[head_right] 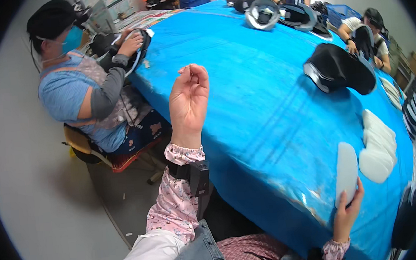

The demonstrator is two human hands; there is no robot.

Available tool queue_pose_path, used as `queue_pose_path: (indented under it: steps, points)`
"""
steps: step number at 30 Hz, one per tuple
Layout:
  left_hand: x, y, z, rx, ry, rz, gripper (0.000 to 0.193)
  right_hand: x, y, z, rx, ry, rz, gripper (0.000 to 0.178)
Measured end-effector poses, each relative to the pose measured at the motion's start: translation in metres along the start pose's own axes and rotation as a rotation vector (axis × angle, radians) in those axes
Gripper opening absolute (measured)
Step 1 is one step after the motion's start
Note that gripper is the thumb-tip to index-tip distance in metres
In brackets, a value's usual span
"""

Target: The person picks up a white shoe lining, places it inside a black shoe upper, and presses it down into place. The person then stacks the finished component onto a pile of other completed uppers on the table.

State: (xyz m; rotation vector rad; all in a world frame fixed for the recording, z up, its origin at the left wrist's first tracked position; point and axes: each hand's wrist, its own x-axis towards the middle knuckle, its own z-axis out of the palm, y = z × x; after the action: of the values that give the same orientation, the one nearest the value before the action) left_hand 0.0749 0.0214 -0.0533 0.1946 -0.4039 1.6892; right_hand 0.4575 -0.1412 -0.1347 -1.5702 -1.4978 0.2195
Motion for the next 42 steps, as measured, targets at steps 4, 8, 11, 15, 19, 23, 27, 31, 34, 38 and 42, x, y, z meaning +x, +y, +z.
queue_pose_path:
  steps: [4,8,11,15,19,23,27,31,34,38,42]
  points:
    - [0.017,0.036,-0.01,0.008,0.088,0.132,0.015,0.0,0.008,-0.002,0.016,-0.008,0.076,0.043]
    - [0.025,0.058,-0.011,-0.017,0.089,0.174,0.016,0.003,0.011,-0.003,-0.043,-0.015,0.061,0.044]
    - [0.031,0.068,-0.017,-0.015,0.089,0.205,0.015,0.005,0.014,-0.002,-0.035,-0.009,0.071,0.043]
    - [0.036,0.079,-0.024,0.012,0.111,0.234,0.014,0.009,0.014,0.0,-0.068,-0.006,0.065,0.043]
    - [0.035,0.078,-0.021,0.01,0.123,0.257,0.012,0.009,0.009,0.0,-0.109,0.003,0.078,0.043]
    - [0.034,0.073,-0.024,0.034,0.064,0.267,0.012,0.009,0.011,-0.009,-0.197,-0.008,-0.011,0.043]
    - [0.025,0.061,-0.029,0.051,0.114,0.259,0.013,0.004,-0.04,-0.004,-0.347,-0.049,0.126,0.044]
    - [0.025,0.038,-0.022,0.045,0.143,0.179,0.013,0.003,-0.043,-0.007,-0.235,-0.069,0.15,0.054]
    - [0.024,0.023,-0.013,0.05,0.16,0.089,0.011,0.002,-0.038,-0.008,-0.226,-0.074,0.154,0.053]
    - [0.022,0.012,-0.005,0.018,0.119,0.094,0.01,0.005,-0.039,-0.008,-0.198,-0.089,0.173,0.052]
    - [0.02,0.007,-0.005,0.115,0.107,0.128,0.012,0.005,-0.04,-0.005,-0.166,-0.087,0.176,0.051]
